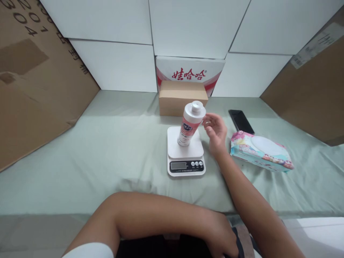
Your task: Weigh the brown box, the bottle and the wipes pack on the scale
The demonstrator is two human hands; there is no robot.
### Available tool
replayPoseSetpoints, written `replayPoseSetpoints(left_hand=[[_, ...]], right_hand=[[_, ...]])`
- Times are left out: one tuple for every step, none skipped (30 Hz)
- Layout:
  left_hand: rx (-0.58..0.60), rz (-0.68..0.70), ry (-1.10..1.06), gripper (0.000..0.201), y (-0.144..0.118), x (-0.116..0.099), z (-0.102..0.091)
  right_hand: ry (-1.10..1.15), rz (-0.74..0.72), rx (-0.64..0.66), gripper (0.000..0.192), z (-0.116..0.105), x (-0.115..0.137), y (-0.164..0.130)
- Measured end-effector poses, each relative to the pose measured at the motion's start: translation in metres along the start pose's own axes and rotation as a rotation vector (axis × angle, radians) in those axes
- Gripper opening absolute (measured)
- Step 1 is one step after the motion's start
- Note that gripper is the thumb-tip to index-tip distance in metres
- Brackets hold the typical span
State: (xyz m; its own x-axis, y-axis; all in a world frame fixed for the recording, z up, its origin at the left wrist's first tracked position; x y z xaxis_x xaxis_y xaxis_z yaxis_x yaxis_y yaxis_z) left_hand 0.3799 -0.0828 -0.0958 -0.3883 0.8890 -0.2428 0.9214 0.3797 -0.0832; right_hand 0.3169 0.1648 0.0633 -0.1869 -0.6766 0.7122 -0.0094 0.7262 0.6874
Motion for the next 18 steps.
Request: replayPoseSetpoints(left_hand=[[-0.005,-0.01,0.007,0.016,-0.002,0.002,0.0],[-0.008,-0.012,0.004,0.016,-0.004,0.003,0.002],[-0.014,-0.004,-0.007,0.015,-0.006,0.002,0.005],[-0.024,0.02,-0.028,0.014,-0.007,-0.002,0.007],[-0.032,0.073,-0.066,0.011,-0.009,-0.008,0.01],[-0.019,0.168,-0.123,0.007,-0.01,-0.019,0.014],[0.019,0.288,-0.19,0.006,-0.012,-0.032,0.019],[0.083,0.412,-0.255,0.009,-0.015,-0.044,0.023],[0.168,0.516,-0.305,0.014,-0.019,-0.054,0.028],[0.261,0.586,-0.334,0.02,-0.022,-0.061,0.032],[0.346,0.617,-0.344,0.023,-0.024,-0.064,0.035],[0.407,0.615,-0.341,0.026,-0.025,-0.064,0.036],[0.446,0.599,-0.338,0.028,-0.025,-0.062,0.035],[0.47,0.591,-0.342,0.029,-0.025,-0.061,0.033],[0.479,0.586,-0.348,0.029,-0.026,-0.06,0.032],[0.473,0.584,-0.355,0.029,-0.026,-0.06,0.03],[0.458,0.583,-0.358,0.029,-0.026,-0.06,0.03],[0.434,0.586,-0.362,0.029,-0.025,-0.06,0.03]], right_hand=[[-0.002,-0.011,0.056,0.055,0.008,0.003,-0.002],[-0.011,-0.026,0.107,0.054,0.015,0.006,-0.003],[-0.024,-0.042,0.153,0.053,0.021,0.009,-0.004],[-0.04,-0.057,0.191,0.052,0.026,0.012,-0.005],[-0.055,-0.067,0.224,0.05,0.031,0.015,-0.006],[-0.07,-0.074,0.255,0.048,0.035,0.017,-0.007],[-0.082,-0.082,0.284,0.046,0.038,0.019,-0.007],[-0.092,-0.09,0.311,0.043,0.042,0.02,-0.008],[-0.101,-0.099,0.336,0.041,0.046,0.022,-0.009],[-0.11,-0.103,0.358,0.039,0.049,0.022,-0.011],[-0.117,-0.101,0.377,0.038,0.052,0.022,-0.012],[-0.123,-0.091,0.39,0.037,0.054,0.022,-0.013],[-0.126,-0.075,0.401,0.038,0.056,0.02,-0.015],[-0.126,-0.058,0.407,0.038,0.057,0.018,-0.016],[-0.124,-0.043,0.405,0.038,0.057,0.016,-0.016],[-0.121,-0.033,0.395,0.038,0.056,0.014,-0.016],[-0.121,-0.025,0.372,0.038,0.053,0.011,-0.014],[-0.128,-0.013,0.33,0.038,0.047,0.008,-0.011]])
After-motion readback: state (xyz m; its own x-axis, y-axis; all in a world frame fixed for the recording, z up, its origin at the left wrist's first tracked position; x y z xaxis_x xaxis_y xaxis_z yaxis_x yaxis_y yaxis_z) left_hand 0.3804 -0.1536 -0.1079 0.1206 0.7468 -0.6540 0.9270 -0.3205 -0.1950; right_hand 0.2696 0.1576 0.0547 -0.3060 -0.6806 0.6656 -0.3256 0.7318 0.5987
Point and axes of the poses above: each hand's wrist, its own y-axis towards the middle knuckle, its own z-axis out of the palm, x = y × z, the point moved 10 cm from there along y, towards the middle knuckle, and after that the axes turned 5 degrees about -z, right-handed, at the moved point
